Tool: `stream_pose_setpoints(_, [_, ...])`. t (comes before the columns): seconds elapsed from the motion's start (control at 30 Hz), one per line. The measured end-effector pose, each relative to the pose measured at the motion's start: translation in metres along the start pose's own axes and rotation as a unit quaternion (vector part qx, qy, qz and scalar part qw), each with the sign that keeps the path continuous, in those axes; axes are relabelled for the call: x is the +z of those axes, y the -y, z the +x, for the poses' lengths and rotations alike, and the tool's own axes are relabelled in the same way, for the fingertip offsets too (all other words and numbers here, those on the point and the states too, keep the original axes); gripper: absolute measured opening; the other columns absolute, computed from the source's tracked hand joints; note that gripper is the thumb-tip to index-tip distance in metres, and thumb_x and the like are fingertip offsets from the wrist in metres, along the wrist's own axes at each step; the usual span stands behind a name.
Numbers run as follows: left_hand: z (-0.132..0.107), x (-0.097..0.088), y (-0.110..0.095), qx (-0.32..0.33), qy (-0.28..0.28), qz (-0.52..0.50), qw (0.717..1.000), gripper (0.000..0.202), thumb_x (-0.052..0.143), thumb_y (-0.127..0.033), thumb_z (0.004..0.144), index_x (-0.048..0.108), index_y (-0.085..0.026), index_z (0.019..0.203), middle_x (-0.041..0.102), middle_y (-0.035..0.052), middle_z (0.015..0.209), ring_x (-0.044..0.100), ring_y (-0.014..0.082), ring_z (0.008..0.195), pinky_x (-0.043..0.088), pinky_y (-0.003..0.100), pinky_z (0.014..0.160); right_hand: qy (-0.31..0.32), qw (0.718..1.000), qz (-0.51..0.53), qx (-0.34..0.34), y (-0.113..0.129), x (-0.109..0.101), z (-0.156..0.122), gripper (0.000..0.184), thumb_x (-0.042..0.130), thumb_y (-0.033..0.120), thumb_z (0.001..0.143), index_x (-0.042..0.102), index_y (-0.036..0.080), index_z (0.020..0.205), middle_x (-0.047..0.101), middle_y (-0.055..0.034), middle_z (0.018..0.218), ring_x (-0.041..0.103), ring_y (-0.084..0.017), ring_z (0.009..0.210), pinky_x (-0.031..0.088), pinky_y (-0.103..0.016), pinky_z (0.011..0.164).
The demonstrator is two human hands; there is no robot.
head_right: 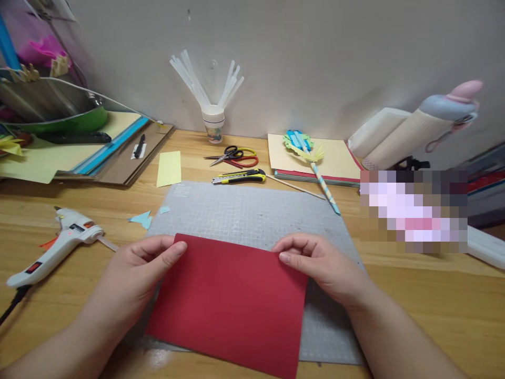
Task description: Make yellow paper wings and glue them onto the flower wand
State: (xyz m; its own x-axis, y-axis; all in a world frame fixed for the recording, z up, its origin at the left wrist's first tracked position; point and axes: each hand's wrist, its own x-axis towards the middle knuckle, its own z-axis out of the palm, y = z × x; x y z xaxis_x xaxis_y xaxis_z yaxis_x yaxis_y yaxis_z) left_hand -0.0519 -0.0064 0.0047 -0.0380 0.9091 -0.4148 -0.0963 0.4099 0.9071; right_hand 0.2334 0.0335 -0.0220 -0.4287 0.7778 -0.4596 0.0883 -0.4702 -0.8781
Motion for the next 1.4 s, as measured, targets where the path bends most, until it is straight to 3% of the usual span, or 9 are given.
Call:
stream_pose_setpoints(0.33, [0.003, 0.001, 0.003, -0.032, 0.009, -0.029, 0.999, 0.020, 0.072, -0.040, 0.069, 0.068, -0.020, 0.067, 0.069, -0.0022, 0.066, 0.058, 0.0093, 0.059, 0.044, 0.016, 0.054, 0.081, 0.992, -0.100, 0.012, 0.001, 0.005, -0.003, 0.016, 0.062, 0.030, 0.083, 0.068, 0.020, 0.095, 0.069, -0.0030, 0.091, 0.064, -0.014, 0.082, 0.049, -0.024, 0.073])
stream_pose_setpoints(0.93, [0.002, 0.000, 0.003, -0.052, 0.021, -0.050, 0.997, 0.020, 0.072, -0.038, 0.068, 0.065, -0.020, 0.070, 0.067, -0.0011, 0.066, 0.059, 0.0120, 0.058, 0.044, 0.021, 0.055, 0.092, 0.990, -0.107, 0.014, 0.004, 0.007, -0.007, 0.017, 0.061, 0.030, 0.083, 0.068, 0.021, 0.096, 0.070, -0.0031, 0.092, 0.064, -0.015, 0.082, 0.049, -0.024, 0.071])
stream_pose_setpoints(1.03, [-0.001, 0.003, 0.004, 0.021, -0.024, 0.071, 0.997, 0.019, 0.069, -0.038, 0.070, 0.064, -0.020, 0.067, 0.064, -0.0016, 0.063, 0.056, 0.0122, 0.058, 0.042, 0.021, 0.053, 0.159, 0.980, -0.113, 0.039, 0.007, 0.012, -0.010, 0.019, 0.059, 0.032, 0.085, 0.067, 0.020, 0.097, 0.070, -0.0042, 0.094, 0.064, -0.015, 0.081, 0.049, -0.025, 0.072])
stream_pose_setpoints(1.1, [-0.004, 0.004, 0.007, 0.104, -0.063, 0.180, 0.976, 0.015, 0.066, -0.034, 0.073, 0.064, -0.021, 0.066, 0.062, -0.0022, 0.063, 0.054, 0.0120, 0.059, 0.041, 0.021, 0.055, 0.208, 0.970, -0.109, 0.061, 0.010, 0.017, -0.012, 0.023, 0.057, 0.033, 0.086, 0.065, 0.020, 0.103, 0.069, -0.0057, 0.100, 0.064, -0.017, 0.087, 0.049, -0.028, 0.074])
stream_pose_setpoints(1.2, [-0.006, 0.007, 0.009, 0.173, -0.064, 0.236, 0.954, 0.010, 0.062, -0.029, 0.076, 0.064, -0.022, 0.068, 0.063, -0.0027, 0.067, 0.055, 0.0125, 0.064, 0.042, 0.021, 0.060, 0.193, 0.966, -0.164, 0.042, 0.013, 0.022, -0.013, 0.026, 0.054, 0.036, 0.087, 0.064, 0.022, 0.106, 0.068, -0.0050, 0.101, 0.062, -0.019, 0.090, 0.048, -0.029, 0.076])
stream_pose_setpoints(1.27, [-0.006, 0.007, 0.008, 0.146, -0.035, 0.196, 0.969, 0.012, 0.063, -0.032, 0.076, 0.063, -0.022, 0.068, 0.062, -0.0026, 0.066, 0.054, 0.0121, 0.063, 0.041, 0.021, 0.058, 0.155, 0.960, -0.234, 0.009, 0.014, 0.023, -0.013, 0.025, 0.050, 0.038, 0.089, 0.067, 0.021, 0.097, 0.069, -0.0037, 0.094, 0.062, -0.018, 0.085, 0.048, -0.027, 0.073])
stream_pose_setpoints(1.4, [-0.003, 0.005, 0.000, -0.001, 0.049, 0.021, 0.999, 0.018, 0.066, -0.040, 0.074, 0.067, -0.022, 0.077, 0.066, -0.0007, 0.070, 0.058, 0.0127, 0.063, 0.045, 0.021, 0.058, 0.145, 0.951, -0.274, -0.010, 0.016, 0.018, -0.013, 0.028, 0.048, 0.040, 0.089, 0.069, 0.020, 0.089, 0.070, -0.0035, 0.087, 0.061, -0.017, 0.079, 0.047, -0.026, 0.070])
